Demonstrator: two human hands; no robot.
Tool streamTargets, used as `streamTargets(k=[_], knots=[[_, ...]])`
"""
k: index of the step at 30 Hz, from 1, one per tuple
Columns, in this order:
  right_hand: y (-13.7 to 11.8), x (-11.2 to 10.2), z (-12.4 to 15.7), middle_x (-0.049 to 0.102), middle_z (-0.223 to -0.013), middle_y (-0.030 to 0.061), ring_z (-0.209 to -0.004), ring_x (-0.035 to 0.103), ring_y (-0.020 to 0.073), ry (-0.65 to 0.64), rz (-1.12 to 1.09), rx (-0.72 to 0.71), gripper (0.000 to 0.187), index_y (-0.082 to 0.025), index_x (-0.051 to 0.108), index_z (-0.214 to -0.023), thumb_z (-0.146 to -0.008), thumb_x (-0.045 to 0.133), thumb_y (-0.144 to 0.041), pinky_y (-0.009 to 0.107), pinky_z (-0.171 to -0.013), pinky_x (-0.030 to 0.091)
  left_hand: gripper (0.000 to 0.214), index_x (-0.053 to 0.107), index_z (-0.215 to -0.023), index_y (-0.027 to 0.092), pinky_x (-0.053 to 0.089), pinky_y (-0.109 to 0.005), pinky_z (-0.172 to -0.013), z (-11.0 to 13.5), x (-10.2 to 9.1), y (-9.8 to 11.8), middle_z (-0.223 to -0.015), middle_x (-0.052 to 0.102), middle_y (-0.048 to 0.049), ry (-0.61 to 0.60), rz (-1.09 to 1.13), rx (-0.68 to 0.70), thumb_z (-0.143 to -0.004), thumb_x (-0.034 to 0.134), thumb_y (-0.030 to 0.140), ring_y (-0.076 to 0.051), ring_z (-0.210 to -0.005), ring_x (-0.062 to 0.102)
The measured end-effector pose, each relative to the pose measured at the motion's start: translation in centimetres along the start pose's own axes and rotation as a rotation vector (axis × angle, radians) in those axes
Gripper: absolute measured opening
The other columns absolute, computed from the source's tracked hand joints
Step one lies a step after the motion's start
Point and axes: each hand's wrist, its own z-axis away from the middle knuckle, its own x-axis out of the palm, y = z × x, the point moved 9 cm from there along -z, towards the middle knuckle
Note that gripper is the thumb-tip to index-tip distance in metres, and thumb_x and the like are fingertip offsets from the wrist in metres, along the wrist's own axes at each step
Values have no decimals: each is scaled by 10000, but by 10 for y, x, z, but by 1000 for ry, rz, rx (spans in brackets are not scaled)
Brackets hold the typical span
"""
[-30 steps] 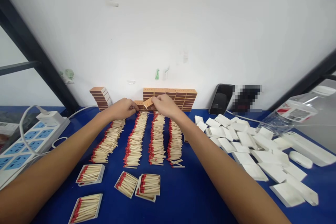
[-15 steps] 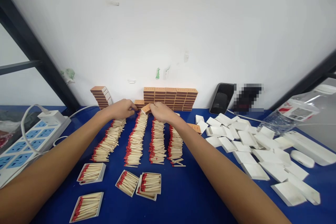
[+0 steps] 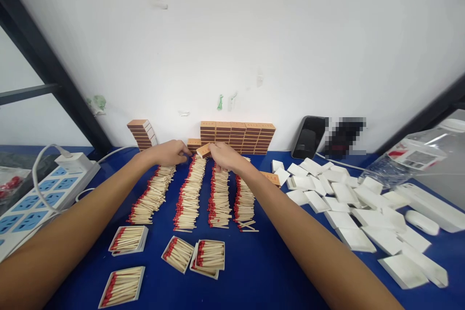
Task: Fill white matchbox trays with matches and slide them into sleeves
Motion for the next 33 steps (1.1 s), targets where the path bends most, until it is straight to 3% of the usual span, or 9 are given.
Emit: streamTargets(k=[4, 11, 19, 26, 33], knots=[[1, 6, -1, 598, -477, 20, -428, 519, 215, -30, -7, 5, 414, -152, 644, -1135, -1066, 334, -418, 298, -462, 410, 433, 842, -1116, 184, 463, -257, -683, 1, 3, 3, -734, 767, -9, -37, 23, 1, -779, 571, 178, -181, -686, 647], [2, 6, -2, 595, -488, 19, -428, 526, 210, -42, -43, 2, 424, -140, 618, -1187, -1074, 298, -394, 289, -458, 412, 337, 842, -996, 175, 456, -258, -665, 3, 2, 4, -655, 718, 1, -51, 58, -6, -776, 589, 202, -181, -665, 627], [2, 11, -3, 612, -487, 24, -411, 527, 203, -68, -44, -13, 396, -154, 595, -1148, -1074, 284, -386, 282, -455, 408, 403, 834, -1096, 186, 449, -251, -656, 2, 4, 5, -646, 704, 11, -75, 72, 0, -779, 587, 213, -172, -646, 614], [-4, 8, -2, 580, -535, -14, -488, 563, 192, 1, 8, -147, 339, -209, 548, -1053, -1094, 308, -445, 270, -503, 417, 289, 809, -955, 175, 423, -253, -592, 4, 0, -1, -627, 673, 9, -33, 51, -25, -756, 602, 213, -177, -634, 606], [-10, 11, 1, 594, -694, 2, -660, 597, 194, 18, 105, -266, 331, -244, 481, -855, -1092, 289, -370, 290, -673, 458, 260, 780, -930, 183, 455, -263, -658, 1, 2, 5, -713, 719, -4, -24, 12, -18, -755, 594, 138, -179, -655, 625]])
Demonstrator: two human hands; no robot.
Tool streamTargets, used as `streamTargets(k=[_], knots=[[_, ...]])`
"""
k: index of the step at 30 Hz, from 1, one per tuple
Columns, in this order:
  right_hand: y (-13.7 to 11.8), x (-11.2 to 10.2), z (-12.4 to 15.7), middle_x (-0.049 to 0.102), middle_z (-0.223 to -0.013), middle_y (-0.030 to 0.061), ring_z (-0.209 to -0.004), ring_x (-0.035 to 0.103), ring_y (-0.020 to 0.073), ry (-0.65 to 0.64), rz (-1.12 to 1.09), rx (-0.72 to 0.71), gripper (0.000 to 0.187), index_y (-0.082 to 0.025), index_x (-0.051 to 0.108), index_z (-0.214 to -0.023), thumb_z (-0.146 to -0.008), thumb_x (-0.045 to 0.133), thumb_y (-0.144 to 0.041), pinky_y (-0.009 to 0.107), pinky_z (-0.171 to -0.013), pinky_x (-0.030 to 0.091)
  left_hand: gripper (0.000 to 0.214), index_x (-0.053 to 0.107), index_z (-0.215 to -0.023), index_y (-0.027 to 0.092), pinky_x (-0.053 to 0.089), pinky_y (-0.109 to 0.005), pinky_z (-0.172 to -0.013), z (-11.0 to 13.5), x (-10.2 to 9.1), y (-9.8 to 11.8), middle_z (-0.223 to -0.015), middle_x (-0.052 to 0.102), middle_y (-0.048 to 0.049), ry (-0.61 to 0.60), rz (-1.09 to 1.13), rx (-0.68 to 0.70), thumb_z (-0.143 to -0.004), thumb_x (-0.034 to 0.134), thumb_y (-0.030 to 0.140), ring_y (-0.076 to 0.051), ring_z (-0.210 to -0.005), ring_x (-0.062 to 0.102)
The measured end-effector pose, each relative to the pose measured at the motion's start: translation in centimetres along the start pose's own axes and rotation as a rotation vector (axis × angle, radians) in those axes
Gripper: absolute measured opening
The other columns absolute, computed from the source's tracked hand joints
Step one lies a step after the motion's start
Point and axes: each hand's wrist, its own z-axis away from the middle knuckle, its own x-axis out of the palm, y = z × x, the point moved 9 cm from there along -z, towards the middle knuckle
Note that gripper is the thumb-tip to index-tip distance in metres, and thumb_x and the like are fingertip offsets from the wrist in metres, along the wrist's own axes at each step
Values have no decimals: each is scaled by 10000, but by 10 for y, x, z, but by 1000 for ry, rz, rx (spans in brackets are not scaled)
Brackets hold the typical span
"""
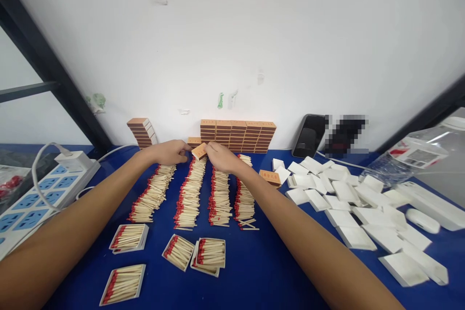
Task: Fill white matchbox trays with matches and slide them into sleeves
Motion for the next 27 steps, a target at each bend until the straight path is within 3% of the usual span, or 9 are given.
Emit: streamTargets(k=[7, 21, 27], knots=[[-3, -4, -8, 673, -987, 70, -953, 609, 218, 26, 91, -57, 325, -224, 517, -841, -1079, 307, -297, 296, -852, 446, 264, 773, -953, 177, 459, -265, -665, 2, 2, 6, -715, 721, -7, -7, -44, -7, -801, 566, 117, -186, -671, 632], [-1, -2, -9, 685, -1001, 89, -963, 618, 234, 41, 107, -68, 332, -228, 507, -850, -1086, 296, -326, 308, -831, 441, 312, 763, -1040, 178, 471, -264, -696, 3, -2, 8, -807, 745, -12, 15, -59, 12, -801, 569, 130, -189, -728, 654], [0, -3, -11, 700, -1020, 106, -966, 622, 248, 41, 111, -70, 327, -222, 531, -852, -1083, 324, -324, 324, -840, 435, 256, 761, -938, 182, 458, -277, -682, 0, 1, 7, -825, 755, -22, 26, -57, 50, -801, 551, 133, -192, -725, 649]])
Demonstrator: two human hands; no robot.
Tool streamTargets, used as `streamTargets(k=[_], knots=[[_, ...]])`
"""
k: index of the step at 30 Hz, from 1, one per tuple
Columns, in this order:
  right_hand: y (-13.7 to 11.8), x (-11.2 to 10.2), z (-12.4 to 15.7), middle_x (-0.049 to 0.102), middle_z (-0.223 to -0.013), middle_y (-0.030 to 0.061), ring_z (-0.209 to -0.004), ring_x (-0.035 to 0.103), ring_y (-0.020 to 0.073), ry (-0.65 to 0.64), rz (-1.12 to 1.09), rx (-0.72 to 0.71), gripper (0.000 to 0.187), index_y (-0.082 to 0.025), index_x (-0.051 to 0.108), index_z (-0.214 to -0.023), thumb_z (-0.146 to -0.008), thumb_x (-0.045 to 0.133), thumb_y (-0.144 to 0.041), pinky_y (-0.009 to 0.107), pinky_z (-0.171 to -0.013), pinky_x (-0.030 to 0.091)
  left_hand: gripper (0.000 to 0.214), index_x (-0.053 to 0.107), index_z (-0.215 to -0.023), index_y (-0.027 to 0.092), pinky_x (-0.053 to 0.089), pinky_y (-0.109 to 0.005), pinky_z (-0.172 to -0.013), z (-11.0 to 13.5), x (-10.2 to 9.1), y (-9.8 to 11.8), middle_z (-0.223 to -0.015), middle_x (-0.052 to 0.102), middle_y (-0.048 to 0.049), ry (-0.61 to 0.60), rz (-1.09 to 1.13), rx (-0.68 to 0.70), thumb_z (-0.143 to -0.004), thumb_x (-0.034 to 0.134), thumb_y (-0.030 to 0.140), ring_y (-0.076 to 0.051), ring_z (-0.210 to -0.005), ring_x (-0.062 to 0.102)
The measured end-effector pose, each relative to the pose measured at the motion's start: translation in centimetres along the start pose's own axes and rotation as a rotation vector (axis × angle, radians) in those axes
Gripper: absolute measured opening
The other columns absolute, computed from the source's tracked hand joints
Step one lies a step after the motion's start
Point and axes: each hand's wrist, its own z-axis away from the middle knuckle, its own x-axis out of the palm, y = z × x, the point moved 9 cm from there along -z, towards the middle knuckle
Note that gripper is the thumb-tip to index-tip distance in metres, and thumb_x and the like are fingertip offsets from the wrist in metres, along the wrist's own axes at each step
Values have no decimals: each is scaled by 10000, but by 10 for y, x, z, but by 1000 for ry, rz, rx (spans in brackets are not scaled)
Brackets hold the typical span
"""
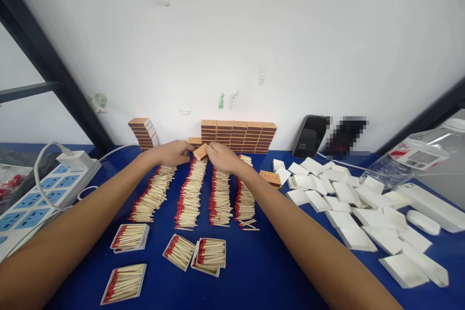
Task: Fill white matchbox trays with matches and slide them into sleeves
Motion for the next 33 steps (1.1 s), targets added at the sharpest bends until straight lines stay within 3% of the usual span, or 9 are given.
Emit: streamTargets(k=[10, 15, 20, 23, 27, 30, 33], knots=[[0, -16, 2, 703, -883, 71, -863, 623, 223, 79, -64, 24, 339, -219, 535, -776, -1066, 388, -314, 303, -750, 425, 320, 782, -976, 176, 486, -269, -736, -7, -1, -1, -951, 799, -47, 102, 91, 47, -823, 507, 117, -202, -810, 689], [1, -31, 3, 761, -918, 59, -646, 601, 152, 137, -179, 55, 306, -200, 586, -854, -1071, 418, -335, 282, -633, 425, 419, 786, -1151, 188, 488, -260, -692, 2, -26, -2, -837, 765, -10, 246, 178, 41, -824, 527, 146, -169, -711, 656], [0, -34, 4, 773, -837, 89, -518, 525, 122, 180, -272, 106, 400, -172, 648, -799, -1075, 460, -393, 280, -538, 392, 476, 768, -1218, 166, 492, -276, -661, 15, -54, 4, -894, 756, -42, 439, 239, 42, -765, 744, 310, -164, -695, 639], [-3, -29, 4, 777, -823, 102, -489, 495, 112, 165, -344, 134, 438, -163, 663, -787, -1083, 451, -405, 275, -499, 382, 496, 800, -1129, 166, 485, -290, -651, 21, -65, 17, -891, 766, -59, 523, 213, 127, -721, 848, 444, -174, -695, 640], [-11, -28, 7, 812, -909, 128, -466, 512, 115, 77, -424, 150, 465, -156, 698, -902, -1102, 419, -470, 283, -450, 371, 351, 820, -967, 171, 468, -292, -663, 25, -76, 19, -867, 763, -61, 599, 177, 185, -778, 833, 466, -178, -713, 657], [-16, -51, 16, 820, -955, 151, -495, 567, 130, 49, -382, 140, 524, -157, 709, -978, -1085, 431, -588, 296, -456, 384, 397, 825, -1018, 175, 480, -304, -688, 23, -77, 0, -905, 772, -72, 589, 160, 87, -779, 845, 492, -192, -737, 677], [-19, -91, 29, 820, -1004, 149, -530, 584, 122, 114, -259, 106, 530, -163, 722, -1016, -1071, 458, -620, 309, -533, 447, 420, 824, -1084, 177, 488, -334, -759, 21, -74, -21, -977, 779, -94, 591, 53, -56, -816, 816, 501, -232, -827, 696]])
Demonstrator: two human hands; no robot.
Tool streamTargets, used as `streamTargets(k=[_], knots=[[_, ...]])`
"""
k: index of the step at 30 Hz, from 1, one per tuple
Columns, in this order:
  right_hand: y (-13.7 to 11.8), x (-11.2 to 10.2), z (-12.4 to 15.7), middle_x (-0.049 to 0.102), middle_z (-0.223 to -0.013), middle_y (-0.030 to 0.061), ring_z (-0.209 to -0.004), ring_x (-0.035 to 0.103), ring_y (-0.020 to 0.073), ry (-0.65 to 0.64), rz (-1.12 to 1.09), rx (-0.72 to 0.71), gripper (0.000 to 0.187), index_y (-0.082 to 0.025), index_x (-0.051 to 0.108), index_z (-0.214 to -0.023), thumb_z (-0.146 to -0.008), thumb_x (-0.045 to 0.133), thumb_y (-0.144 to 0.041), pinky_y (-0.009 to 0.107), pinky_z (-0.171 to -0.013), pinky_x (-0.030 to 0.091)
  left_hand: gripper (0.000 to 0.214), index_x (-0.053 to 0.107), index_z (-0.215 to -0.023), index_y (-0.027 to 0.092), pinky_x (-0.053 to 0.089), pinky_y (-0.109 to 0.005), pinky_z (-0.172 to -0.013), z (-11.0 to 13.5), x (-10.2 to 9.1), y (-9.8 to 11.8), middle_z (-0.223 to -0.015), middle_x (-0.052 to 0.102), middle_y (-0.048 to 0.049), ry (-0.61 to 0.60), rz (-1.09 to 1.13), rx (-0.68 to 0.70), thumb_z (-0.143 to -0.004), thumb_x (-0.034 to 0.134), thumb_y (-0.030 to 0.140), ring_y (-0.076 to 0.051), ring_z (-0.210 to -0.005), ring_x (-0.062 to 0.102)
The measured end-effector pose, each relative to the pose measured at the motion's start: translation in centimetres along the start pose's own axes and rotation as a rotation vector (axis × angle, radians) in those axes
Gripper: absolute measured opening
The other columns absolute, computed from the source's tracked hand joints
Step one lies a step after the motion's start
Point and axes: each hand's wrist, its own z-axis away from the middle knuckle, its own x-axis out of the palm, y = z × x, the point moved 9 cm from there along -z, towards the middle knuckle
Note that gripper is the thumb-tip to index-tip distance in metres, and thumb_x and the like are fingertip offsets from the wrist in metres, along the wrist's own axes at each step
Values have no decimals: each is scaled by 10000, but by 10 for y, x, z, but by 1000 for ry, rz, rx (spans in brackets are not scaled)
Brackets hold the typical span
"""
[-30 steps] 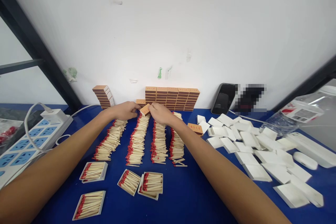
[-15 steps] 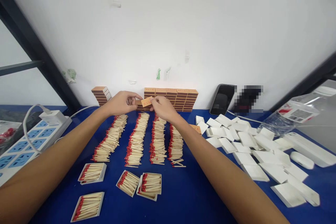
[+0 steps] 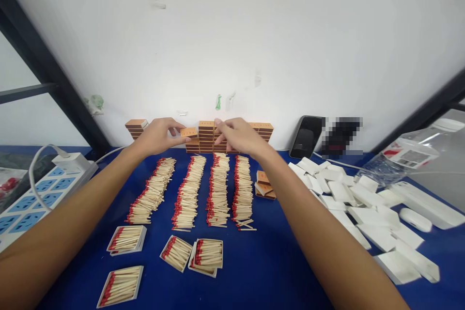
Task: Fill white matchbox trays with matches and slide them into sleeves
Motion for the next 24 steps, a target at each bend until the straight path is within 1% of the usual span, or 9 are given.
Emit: streamTargets(k=[2, 5, 7, 11, 15, 17, 20, 22, 24], knots=[[-6, -23, 7, 817, -1021, 143, -552, 590, 120, 27, 68, -9, 517, -165, 733, -1004, -1067, 477, -610, 315, -553, 457, 390, 821, -1100, 184, 480, -344, -769, 0, 5, -7, -993, 780, -95, 2, -50, -29, -837, 796, 472, -250, -864, 698], [-9, -44, 16, 811, -1044, 139, -592, 607, 136, 0, 146, 23, 461, -176, 746, -1000, -1042, 546, -589, 330, -552, 459, 302, 813, -1073, 208, 471, -326, -730, 0, 16, -11, -942, 785, -65, -22, -53, -50, -853, 772, 412, -239, -842, 702], [-9, -52, 22, 805, -1049, 139, -618, 619, 155, -15, 187, 42, 431, -190, 756, -992, -1010, 599, -592, 350, -554, 466, 312, 791, -1108, 215, 482, -314, -728, 1, 21, -12, -957, 796, -55, -31, -41, -70, -863, 761, 406, -226, -842, 714], [-15, -63, 30, 786, -1009, 135, -667, 647, 188, -7, 230, 22, 418, -220, 769, -948, -960, 650, -621, 398, -600, 505, 432, 717, -1227, 206, 529, -314, -775, 2, 27, -16, -1024, 819, -68, -41, -11, -109, -853, 785, 411, -218, -864, 744], [-19, -74, 34, 766, -930, 117, -686, 664, 198, -5, 314, 17, 428, -228, 761, -891, -956, 647, -636, 407, -646, 522, 385, 700, -1193, 216, 548, -319, -794, 3, 30, -19, -1019, 830, -62, -49, -2, -131, -857, 790, 382, -219, -882, 764], [-17, -79, 37, 762, -900, 112, -692, 672, 210, -6, 359, 4, 438, -226, 760, -908, -949, 646, -646, 408, -660, 527, 350, 703, -1176, 214, 550, -332, -836, 2, 31, -19, -1014, 833, -63, -45, -3, -131, -873, 775, 373, -226, -920, 768], [-2, -81, 46, 772, -951, 105, -794, 705, 248, -47, 434, -26, 418, -237, 766, -1003, -888, 710, -635, 407, -709, 547, 349, 706, -1178, 212, 545, -349, -885, 2, 30, -17, -1024, 834, -69, -39, -6, -121, -881, 767, 382, -243, -986, 765], [19, -77, 57, 774, -1077, 110, -922, 715, 281, -103, 494, -23, 445, -245, 765, -1089, -821, 773, -600, 407, -764, 565, 345, 711, -1164, 208, 545, -345, -873, 2, 27, -14, -1021, 833, -70, -35, -11, -115, -881, 764, 398, -247, -985, 764], [47, -74, 72, 751, -1207, 119, -1044, 703, 310, -140, 534, 14, 534, -245, 752, -1170, -750, 824, -567, 407, -827, 575, 331, 719, -1134, 200, 544, -341, -838, 2, 21, -10, -1000, 829, -70, -23, -25, -112, -887, 752, 419, -248, -945, 763]])
